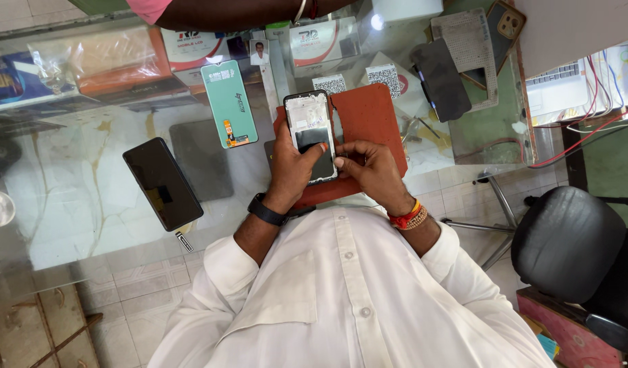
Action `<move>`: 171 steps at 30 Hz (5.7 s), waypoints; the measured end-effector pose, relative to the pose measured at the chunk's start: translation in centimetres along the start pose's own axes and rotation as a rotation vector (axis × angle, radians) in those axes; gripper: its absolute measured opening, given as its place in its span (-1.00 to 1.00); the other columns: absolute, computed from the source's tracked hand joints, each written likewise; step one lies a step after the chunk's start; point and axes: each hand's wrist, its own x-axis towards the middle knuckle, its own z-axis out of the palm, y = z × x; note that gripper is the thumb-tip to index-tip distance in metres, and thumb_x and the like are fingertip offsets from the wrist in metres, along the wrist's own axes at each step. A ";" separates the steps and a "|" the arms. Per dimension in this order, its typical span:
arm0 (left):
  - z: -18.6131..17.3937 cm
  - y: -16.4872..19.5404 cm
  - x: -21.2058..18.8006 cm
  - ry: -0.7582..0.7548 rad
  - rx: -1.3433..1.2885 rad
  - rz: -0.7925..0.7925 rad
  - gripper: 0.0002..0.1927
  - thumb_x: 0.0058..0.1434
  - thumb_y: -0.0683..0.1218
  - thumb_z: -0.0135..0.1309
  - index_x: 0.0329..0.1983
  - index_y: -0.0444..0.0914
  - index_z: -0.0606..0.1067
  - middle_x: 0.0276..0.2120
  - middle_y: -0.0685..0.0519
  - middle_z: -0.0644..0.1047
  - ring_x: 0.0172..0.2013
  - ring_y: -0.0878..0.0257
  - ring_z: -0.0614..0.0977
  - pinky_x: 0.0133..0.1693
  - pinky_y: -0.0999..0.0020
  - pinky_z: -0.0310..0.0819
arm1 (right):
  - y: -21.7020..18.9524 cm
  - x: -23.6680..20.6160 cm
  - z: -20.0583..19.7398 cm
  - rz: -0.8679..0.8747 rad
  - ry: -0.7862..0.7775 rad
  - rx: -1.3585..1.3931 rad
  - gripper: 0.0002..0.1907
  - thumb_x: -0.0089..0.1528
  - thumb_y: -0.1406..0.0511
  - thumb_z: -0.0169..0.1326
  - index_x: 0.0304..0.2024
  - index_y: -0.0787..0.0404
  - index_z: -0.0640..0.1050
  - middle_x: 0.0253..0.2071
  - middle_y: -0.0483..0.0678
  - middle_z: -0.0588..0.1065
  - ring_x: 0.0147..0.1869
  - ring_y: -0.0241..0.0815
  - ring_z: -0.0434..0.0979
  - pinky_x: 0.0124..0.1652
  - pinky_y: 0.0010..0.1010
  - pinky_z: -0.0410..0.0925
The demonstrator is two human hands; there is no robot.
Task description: The person receives a smartphone and begins disassembly by removing the back cover and prying open the frame. They connect the device to a laptop via wires, then use a screwdriver and a yellow glue bottle to work on the internal components. The person repeatedly handles the phone and a screen protector, applying adhesive and adjusting parts.
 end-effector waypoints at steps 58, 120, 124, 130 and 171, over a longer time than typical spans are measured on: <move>-1.8 0.0 0.2 -0.164 -0.686 -0.024 -0.37 0.25 -0.03 0.27 0.32 -0.26 0.30 -0.32 0.05 0.48 -0.45 0.29 0.55 -0.47 0.36 0.54 | -1.5 3.8 -3.7 -0.263 0.453 -0.405 -0.91 0.31 0.40 0.22 -0.19 0.34 0.66 -0.29 -0.04 0.62 -0.32 -0.30 0.52 -0.29 -0.43 0.40; -0.6 0.1 -1.7 -0.220 -0.688 0.230 -0.31 0.20 -0.01 0.34 0.27 -0.34 0.27 -0.34 0.04 0.40 -0.52 0.32 0.52 -0.51 0.40 0.52 | -4.8 -5.5 3.3 -0.256 0.013 -0.351 -0.89 0.17 0.38 0.25 -0.29 0.35 0.67 -0.45 -0.05 0.63 -0.42 -0.45 0.57 -0.44 -0.57 0.41; -0.8 0.0 -1.7 -0.232 -0.667 0.251 -0.32 0.21 0.00 0.33 0.27 -0.32 0.28 -0.33 0.05 0.39 -0.50 0.32 0.52 -0.49 0.41 0.52 | -4.7 -5.4 3.4 -0.277 0.011 -0.366 -0.89 0.16 0.39 0.26 -0.30 0.35 0.66 -0.44 -0.04 0.64 -0.43 -0.41 0.58 -0.44 -0.54 0.42; -1.1 -1.0 -1.6 -0.253 -0.646 0.248 -0.28 0.21 0.00 0.35 0.30 -0.31 0.25 -0.30 0.05 0.40 -0.48 0.32 0.52 -0.47 0.41 0.52 | -4.1 -5.4 3.2 -0.283 -0.005 -0.365 -0.89 0.15 0.41 0.23 -0.28 0.35 0.66 -0.41 -0.04 0.65 -0.39 -0.40 0.63 -0.40 -0.55 0.48; -0.8 2.7 -1.1 -0.029 0.727 1.049 -0.51 0.09 -0.31 0.27 -0.07 -0.18 0.24 -0.15 0.01 0.46 -0.10 0.03 0.54 -0.01 0.05 0.38 | -6.0 -5.6 -0.1 -0.875 0.154 -0.390 -0.77 0.23 0.55 0.17 -0.05 0.38 0.60 0.00 0.15 0.62 0.13 -0.01 0.68 0.09 -0.32 0.54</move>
